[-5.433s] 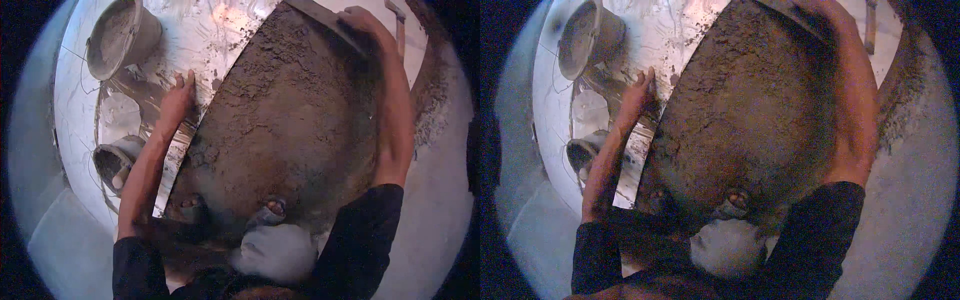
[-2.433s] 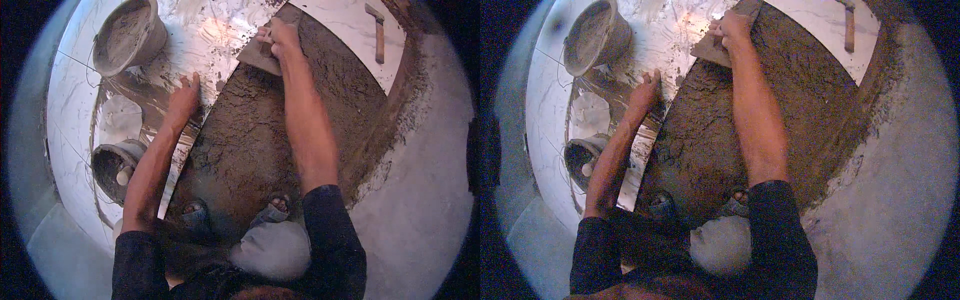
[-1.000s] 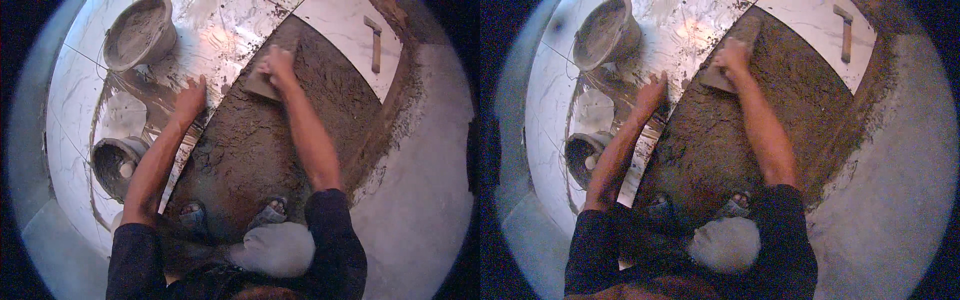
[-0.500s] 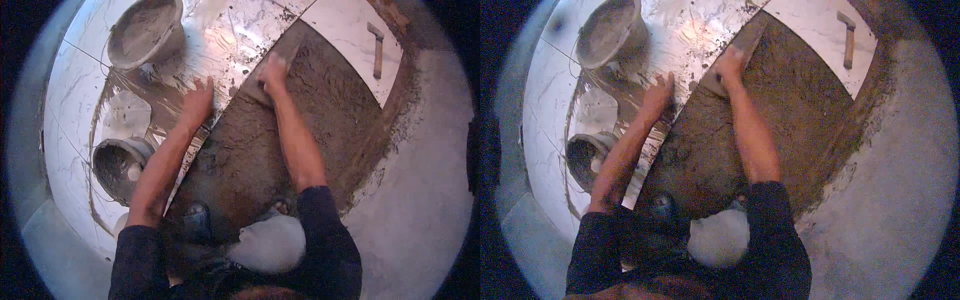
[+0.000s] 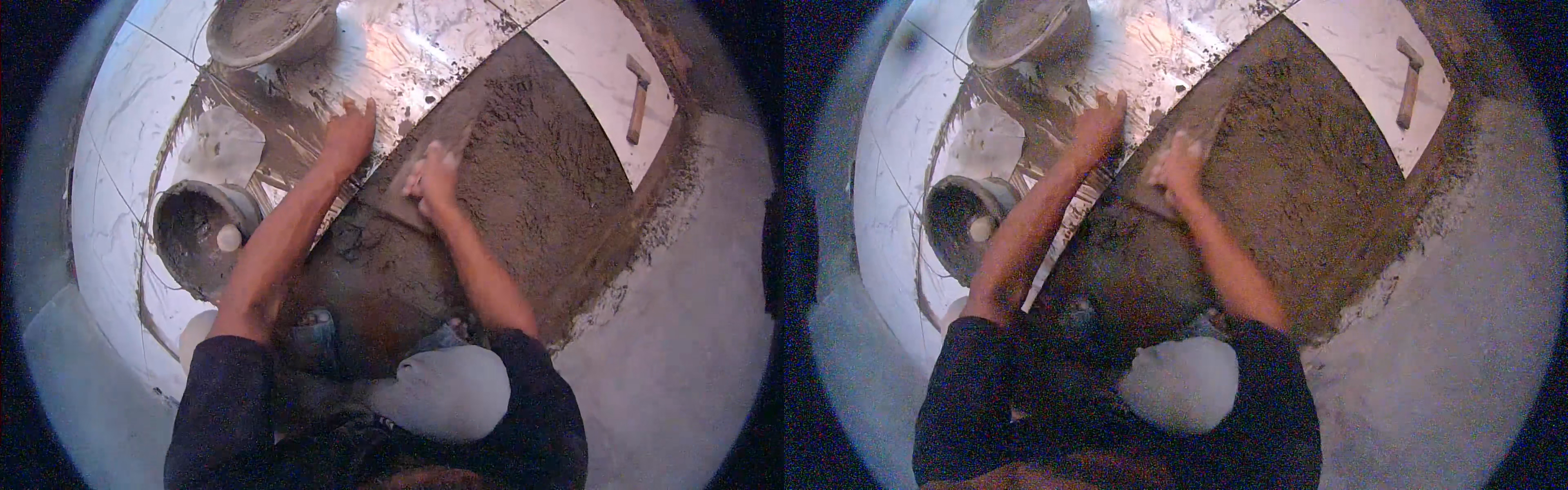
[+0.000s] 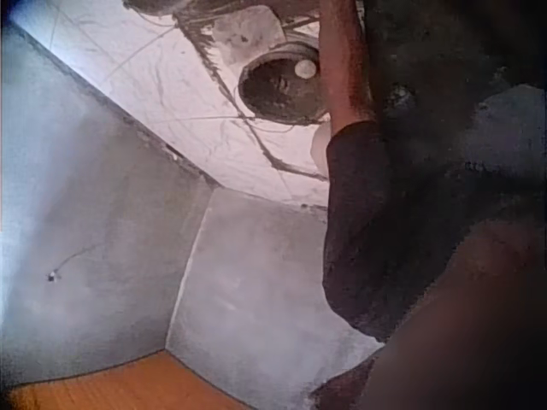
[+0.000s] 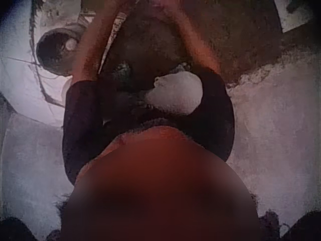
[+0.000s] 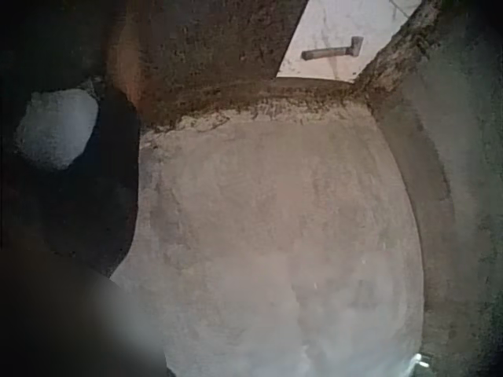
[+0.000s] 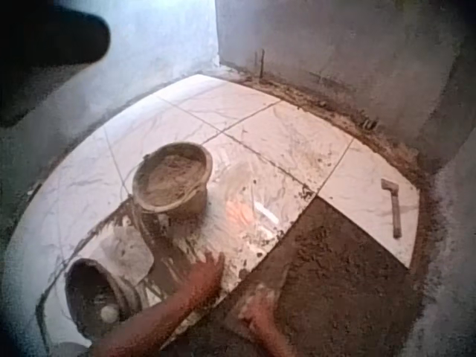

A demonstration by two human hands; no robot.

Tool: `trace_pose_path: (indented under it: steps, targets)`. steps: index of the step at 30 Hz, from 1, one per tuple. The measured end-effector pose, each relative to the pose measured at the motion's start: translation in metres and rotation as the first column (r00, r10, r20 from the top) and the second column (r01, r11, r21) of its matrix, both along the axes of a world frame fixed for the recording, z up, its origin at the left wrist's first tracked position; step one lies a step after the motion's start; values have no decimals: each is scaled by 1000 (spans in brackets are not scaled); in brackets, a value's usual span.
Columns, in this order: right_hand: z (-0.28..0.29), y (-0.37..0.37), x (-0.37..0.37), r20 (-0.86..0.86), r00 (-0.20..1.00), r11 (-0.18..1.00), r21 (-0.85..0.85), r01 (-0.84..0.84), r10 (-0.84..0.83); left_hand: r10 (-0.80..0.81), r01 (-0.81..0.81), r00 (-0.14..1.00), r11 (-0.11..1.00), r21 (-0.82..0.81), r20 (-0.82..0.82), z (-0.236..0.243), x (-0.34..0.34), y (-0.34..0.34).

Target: The person levels a layer of cement between floor tiles using a wooden float by hand.

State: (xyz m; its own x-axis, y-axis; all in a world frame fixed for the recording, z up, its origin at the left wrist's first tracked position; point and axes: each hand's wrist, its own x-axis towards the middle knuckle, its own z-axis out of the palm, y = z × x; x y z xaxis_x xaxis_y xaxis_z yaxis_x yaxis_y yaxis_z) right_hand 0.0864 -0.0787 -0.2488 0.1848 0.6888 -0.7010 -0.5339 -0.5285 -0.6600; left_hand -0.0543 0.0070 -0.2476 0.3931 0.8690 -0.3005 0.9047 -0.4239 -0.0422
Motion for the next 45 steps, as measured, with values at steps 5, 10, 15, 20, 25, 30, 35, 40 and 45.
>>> trace_pose_path:
  steps: [5, 10, 15, 20, 25, 30, 35, 40, 45]
  targets:
    - [7, -70, -51, -41, 992, 990, -76, -122, 119, -8, 6, 999, 999, 47, 51, -12, -7, -1]
    - [43, -127, -37, -134, 977, 977, -114, -179, 164, -62, 50, 996, 986, 159, 70, -16, -12, -4]
    - [58, -70, 47, 127, 968, 975, -85, -207, 217, -7, 3, 998, 998, 62, 59, -21, -13, 6]
    - [39, -3, 60, 239, 947, 973, -141, -184, 214, 48, -30, 987, 993, -114, 156, -14, -4, 18]
    - [7, -10, -10, 221, 975, 999, -48, 14, -3, 44, 6, 967, 981, -194, 251, -17, -8, 27]
    - [-11, -34, -79, 237, 971, 998, -22, 51, -44, 239, -180, 952, 942, -282, 191, -6, -2, 20]
    - [-40, -52, -106, 334, 925, 983, 78, 163, -180, 244, -180, 939, 950, -256, 242, 14, -3, 9]
    - [-39, -51, -118, 372, 913, 981, -35, 192, -166, 190, -133, 969, 939, -316, 157, 27, -4, 15]
    - [-91, -49, -93, 871, 479, 993, 66, 100, -106, 200, -116, 951, 938, -327, 237, 33, 12, 11]
